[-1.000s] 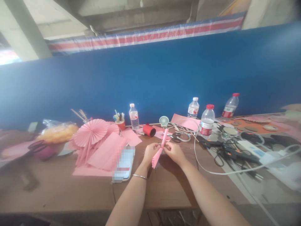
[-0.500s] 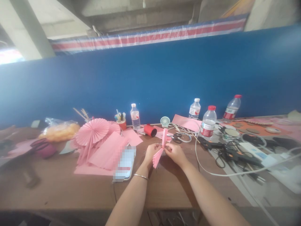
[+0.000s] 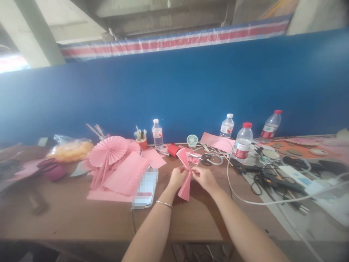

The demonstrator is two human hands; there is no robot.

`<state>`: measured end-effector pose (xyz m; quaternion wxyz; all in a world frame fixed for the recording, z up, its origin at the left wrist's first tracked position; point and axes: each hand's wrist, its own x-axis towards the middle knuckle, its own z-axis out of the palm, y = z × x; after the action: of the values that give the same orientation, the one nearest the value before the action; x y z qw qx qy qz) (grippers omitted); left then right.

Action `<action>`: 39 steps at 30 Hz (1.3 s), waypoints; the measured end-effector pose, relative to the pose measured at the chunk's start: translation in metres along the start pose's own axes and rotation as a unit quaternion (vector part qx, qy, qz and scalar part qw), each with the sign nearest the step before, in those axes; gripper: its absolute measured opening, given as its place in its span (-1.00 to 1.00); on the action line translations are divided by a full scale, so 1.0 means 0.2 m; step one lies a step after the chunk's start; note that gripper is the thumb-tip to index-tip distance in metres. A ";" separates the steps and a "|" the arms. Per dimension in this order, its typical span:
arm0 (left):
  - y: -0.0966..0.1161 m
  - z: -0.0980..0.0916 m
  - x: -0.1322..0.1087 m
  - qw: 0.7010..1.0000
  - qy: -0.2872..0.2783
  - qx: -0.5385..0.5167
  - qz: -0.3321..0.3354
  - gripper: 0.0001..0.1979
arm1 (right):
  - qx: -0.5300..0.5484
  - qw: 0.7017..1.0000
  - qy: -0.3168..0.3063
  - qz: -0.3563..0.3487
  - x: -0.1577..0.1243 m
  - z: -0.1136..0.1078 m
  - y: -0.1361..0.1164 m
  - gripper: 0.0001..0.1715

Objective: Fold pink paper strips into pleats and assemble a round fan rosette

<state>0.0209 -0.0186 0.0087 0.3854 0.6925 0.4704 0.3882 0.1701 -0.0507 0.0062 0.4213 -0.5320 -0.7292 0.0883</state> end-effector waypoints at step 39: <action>0.00 0.00 -0.01 0.997 -0.038 -0.062 -0.012 -0.80 | -0.036 0.999 0.005 -0.030 -0.02 -0.01 -0.03 -0.76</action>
<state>0.0198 -0.0208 0.0092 0.4496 0.6758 0.4388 0.3856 0.1676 -0.0575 0.0074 0.4078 -0.5249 -0.7456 0.0469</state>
